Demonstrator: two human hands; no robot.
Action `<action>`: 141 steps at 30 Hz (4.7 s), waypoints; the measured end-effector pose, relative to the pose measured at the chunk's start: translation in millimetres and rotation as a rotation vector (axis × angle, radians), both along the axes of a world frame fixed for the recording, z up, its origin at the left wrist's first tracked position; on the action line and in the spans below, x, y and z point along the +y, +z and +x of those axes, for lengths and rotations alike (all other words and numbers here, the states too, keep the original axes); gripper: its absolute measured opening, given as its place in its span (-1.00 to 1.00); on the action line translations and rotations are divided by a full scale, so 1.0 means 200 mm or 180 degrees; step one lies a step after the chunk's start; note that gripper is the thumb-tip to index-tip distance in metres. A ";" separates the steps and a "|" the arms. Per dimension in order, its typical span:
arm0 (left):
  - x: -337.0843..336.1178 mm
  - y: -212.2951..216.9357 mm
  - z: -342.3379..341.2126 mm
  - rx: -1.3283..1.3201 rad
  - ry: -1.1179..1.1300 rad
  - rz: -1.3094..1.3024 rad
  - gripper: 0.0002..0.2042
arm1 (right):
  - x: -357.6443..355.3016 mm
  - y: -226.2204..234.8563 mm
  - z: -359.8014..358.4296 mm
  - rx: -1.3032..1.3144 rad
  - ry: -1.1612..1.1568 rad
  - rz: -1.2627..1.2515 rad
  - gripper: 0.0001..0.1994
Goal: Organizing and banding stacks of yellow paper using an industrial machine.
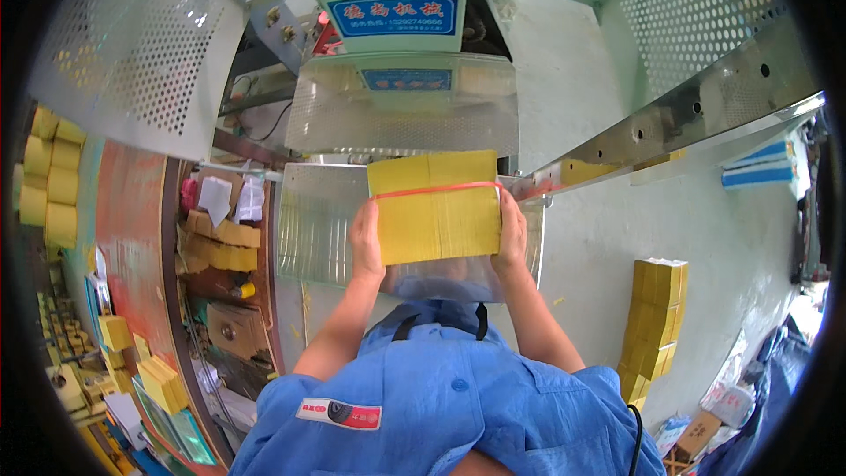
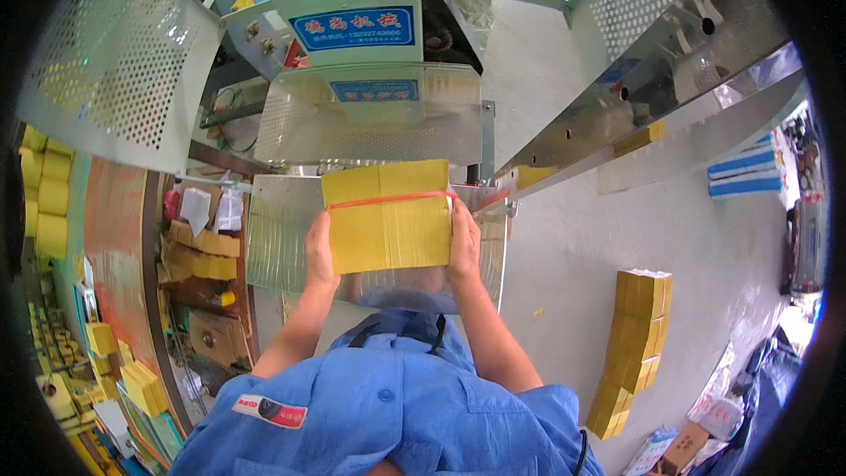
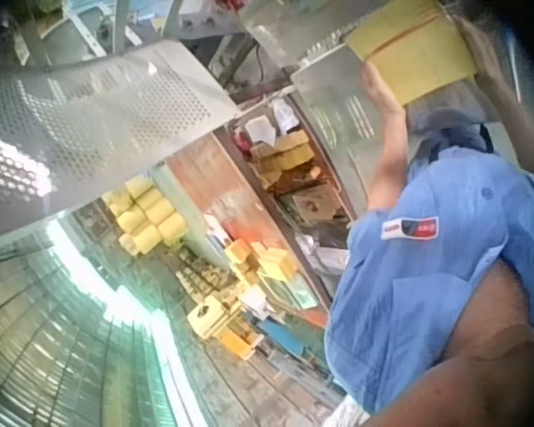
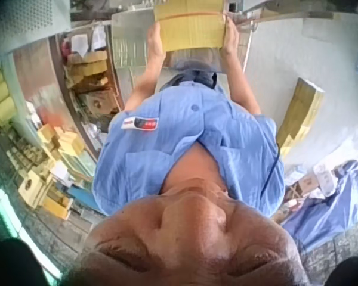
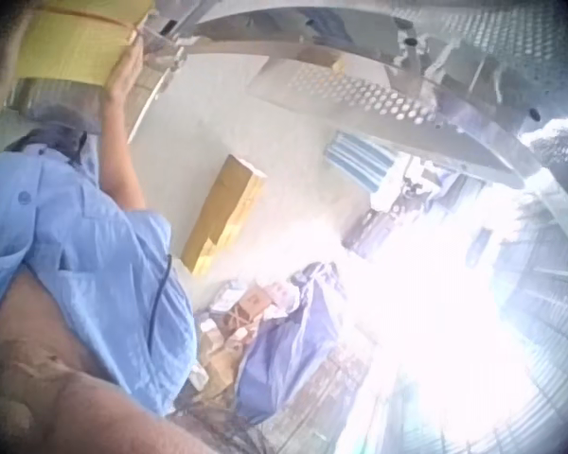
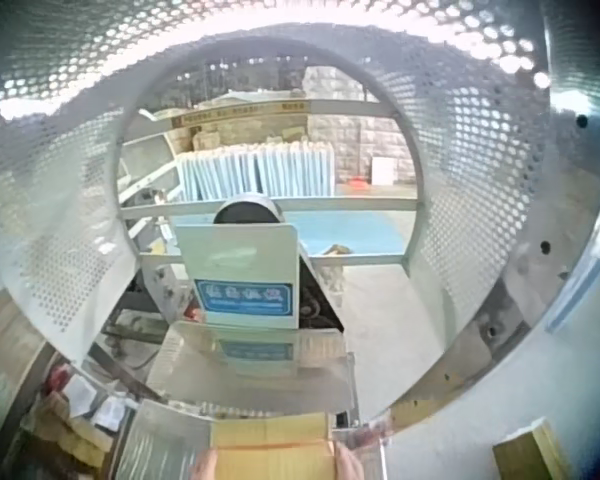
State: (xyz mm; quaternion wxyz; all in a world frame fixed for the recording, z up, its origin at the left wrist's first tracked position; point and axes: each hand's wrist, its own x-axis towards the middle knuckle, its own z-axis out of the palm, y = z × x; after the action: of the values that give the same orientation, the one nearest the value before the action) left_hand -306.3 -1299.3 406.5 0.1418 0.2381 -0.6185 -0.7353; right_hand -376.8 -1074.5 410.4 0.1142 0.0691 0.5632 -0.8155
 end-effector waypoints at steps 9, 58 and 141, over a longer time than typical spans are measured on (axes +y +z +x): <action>0.07 0.04 0.09 0.0252 0.0783 -0.0709 -0.75 | 0.07 0.02 0.04 0.0689 -0.0419 0.0910 -0.72; -0.07 0.08 0.08 0.0399 -0.0046 -0.0222 -0.94 | -0.02 -0.10 0.08 0.0888 -0.0767 0.0532 -0.83; 6.47 -1.39 2.28 -0.0998 -0.5857 -0.1544 -0.56 | 5.51 -1.54 3.84 -0.1555 -0.4713 0.1188 -0.50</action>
State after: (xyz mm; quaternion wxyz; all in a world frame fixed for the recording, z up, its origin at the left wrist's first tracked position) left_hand 148.9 -5.5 128.5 -0.5290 -0.2803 -0.7101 -0.3706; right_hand 390.3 26.6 101.8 -0.3500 0.6194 0.4573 -0.5336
